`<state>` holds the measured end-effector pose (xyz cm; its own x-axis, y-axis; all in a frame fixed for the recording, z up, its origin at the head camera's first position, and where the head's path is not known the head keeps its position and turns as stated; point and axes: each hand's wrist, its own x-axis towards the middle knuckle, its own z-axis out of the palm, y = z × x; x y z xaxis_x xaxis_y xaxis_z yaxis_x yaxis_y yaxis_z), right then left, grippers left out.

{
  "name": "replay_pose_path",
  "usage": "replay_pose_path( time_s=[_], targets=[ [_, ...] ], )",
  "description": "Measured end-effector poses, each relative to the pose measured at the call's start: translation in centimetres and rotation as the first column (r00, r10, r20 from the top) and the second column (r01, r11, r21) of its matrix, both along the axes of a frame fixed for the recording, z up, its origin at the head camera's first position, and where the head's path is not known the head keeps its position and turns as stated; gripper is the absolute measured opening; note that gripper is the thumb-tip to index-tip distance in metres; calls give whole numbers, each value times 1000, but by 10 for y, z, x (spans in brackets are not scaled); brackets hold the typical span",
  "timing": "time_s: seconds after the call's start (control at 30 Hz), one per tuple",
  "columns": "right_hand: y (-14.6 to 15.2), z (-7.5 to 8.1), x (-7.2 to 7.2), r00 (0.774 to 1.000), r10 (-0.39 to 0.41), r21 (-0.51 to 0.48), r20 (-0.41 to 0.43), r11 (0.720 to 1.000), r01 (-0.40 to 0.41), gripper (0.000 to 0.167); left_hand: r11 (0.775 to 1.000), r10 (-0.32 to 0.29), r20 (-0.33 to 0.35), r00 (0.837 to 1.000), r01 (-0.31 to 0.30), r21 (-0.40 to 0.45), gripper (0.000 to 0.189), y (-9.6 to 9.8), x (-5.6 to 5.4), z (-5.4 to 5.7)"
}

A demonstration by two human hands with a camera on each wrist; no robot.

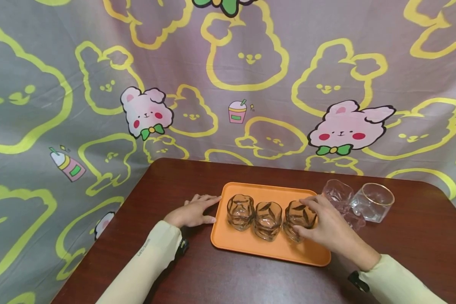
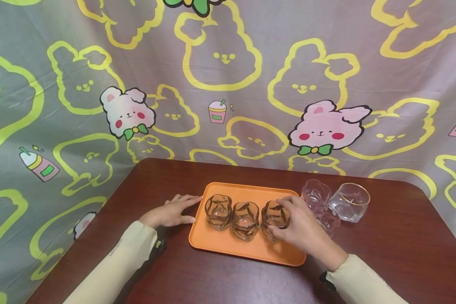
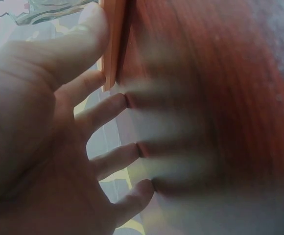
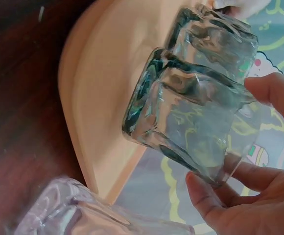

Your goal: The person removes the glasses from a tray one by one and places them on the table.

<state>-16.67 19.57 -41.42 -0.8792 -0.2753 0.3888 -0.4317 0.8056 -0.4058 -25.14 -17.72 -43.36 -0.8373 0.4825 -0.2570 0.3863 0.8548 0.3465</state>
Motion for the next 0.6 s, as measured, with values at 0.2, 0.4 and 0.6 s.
replay_pose_path(
  time_s=[0.2,0.4,0.6],
  targets=[
    [3,14,5,998,-18,-18,-54,1000,17,66,1000,1,0,1000,-1,-4,71,0,0,0],
    [14,34,15,993,-26,-46,-114,999,21,64,1000,-1,3,1000,1,-1,71,0,-1,0],
    [29,56,31,987,-81,-50,-136,996,74,61,1000,-2,8,1000,2,4,72,0,0,-1]
  ],
)
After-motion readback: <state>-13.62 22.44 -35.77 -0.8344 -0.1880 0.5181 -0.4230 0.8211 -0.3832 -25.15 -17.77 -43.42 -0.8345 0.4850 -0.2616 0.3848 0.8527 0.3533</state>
